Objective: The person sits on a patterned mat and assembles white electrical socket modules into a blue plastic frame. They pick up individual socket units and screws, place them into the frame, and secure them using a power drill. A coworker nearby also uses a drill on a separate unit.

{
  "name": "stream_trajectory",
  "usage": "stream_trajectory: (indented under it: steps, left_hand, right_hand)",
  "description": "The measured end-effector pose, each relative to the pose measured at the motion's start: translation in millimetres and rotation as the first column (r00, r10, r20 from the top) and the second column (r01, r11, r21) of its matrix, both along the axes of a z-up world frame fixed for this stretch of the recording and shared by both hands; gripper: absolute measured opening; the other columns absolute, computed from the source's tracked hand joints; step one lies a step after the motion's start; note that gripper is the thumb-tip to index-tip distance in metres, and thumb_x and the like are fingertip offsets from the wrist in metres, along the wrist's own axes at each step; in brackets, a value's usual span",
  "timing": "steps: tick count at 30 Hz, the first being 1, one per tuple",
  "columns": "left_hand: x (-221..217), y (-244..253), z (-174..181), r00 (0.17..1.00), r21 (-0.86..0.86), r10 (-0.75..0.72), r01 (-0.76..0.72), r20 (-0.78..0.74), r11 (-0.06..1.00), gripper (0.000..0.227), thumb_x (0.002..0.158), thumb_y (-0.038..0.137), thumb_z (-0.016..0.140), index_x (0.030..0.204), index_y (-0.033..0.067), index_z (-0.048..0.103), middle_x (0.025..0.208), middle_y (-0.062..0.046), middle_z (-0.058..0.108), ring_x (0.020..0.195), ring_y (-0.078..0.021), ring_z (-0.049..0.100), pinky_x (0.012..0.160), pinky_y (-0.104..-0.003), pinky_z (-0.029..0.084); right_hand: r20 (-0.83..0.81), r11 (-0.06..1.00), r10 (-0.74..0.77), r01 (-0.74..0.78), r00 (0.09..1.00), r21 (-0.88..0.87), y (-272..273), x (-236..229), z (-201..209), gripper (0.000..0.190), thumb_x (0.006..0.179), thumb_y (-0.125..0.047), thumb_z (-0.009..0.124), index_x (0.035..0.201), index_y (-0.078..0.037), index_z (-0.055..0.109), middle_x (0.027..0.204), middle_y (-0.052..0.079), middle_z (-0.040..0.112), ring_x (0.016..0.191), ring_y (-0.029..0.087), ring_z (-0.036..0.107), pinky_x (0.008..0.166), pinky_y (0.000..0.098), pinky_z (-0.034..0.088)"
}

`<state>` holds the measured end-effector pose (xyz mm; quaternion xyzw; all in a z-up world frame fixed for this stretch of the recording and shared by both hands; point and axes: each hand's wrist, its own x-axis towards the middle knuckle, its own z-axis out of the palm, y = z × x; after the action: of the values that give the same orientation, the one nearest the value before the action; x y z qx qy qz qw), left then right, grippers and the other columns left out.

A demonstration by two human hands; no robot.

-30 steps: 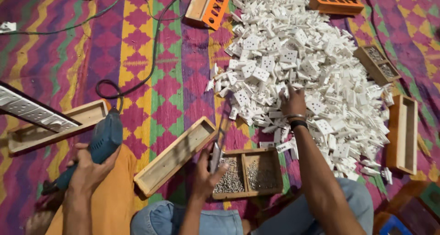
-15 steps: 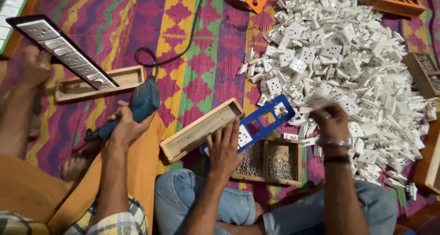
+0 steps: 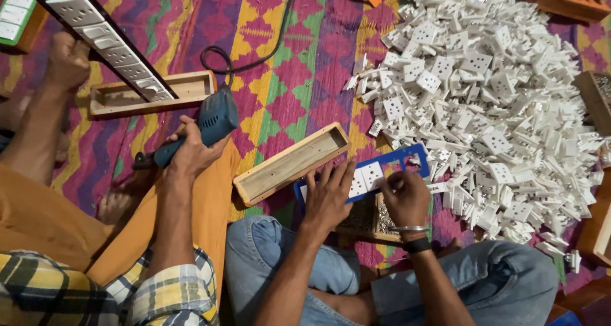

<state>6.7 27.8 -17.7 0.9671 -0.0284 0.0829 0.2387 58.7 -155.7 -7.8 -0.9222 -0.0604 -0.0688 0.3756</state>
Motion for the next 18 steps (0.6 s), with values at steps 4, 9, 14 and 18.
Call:
stream_trajectory:
  steps: [4,9,14,18]
  left_hand:
    - [3,4,0,0.994,-0.03,0.11,-0.109,0.026,0.994,0.099,0.065,0.024,0.089,0.152,0.0099,0.043,0.142,-0.008,0.055,0.137,-0.0301,0.046,0.112,-0.065,0.027]
    - [1,6,-4,0.988,-0.032,0.141,-0.139,0.058,0.99,0.096,0.067,0.025,0.089,0.15,0.0071,0.045,0.14,-0.009,0.055,0.134,-0.0307,0.047,0.112,-0.067,0.025]
    - [3,6,-2,0.987,-0.008,0.153,-0.152,0.04,0.988,0.095,0.065,0.022,0.088,0.149,0.0069,0.046,0.142,-0.009,0.055,0.132,-0.0302,0.048,0.111,-0.065,0.026]
    - [0,6,-5,0.989,-0.004,0.146,-0.146,-0.017,0.989,0.097,0.066,0.022,0.088,0.151,0.006,0.045,0.14,-0.01,0.054,0.13,-0.0313,0.049,0.112,-0.065,0.027]
  right_hand:
    - [-0.207,0.998,0.061,-0.057,0.976,0.026,4,-22,-13,0.017,0.085,-0.024,0.08,0.088,-0.008,0.072,0.073,0.007,0.071,0.062,0.023,0.073,0.058,0.038,0.057]
    - [-0.199,0.845,0.345,-0.396,0.917,-0.36,26,-45,-52,0.023,0.077,-0.012,0.069,0.1,-0.009,0.071,0.094,0.011,0.067,0.072,0.04,0.068,0.059,0.0505,0.055]
    - [-0.151,0.862,0.351,-0.382,0.924,-0.333,19,-49,-68,0.025,0.078,-0.011,0.064,0.098,-0.019,0.078,0.089,0.008,0.067,0.077,0.037,0.069,0.063,0.0493,0.056]
    - [-0.06,0.908,0.351,-0.355,0.935,-0.223,9,-51,-68,0.017,0.083,-0.019,0.074,0.098,-0.015,0.08,0.083,0.012,0.065,0.072,0.033,0.067,0.062,0.044,0.054]
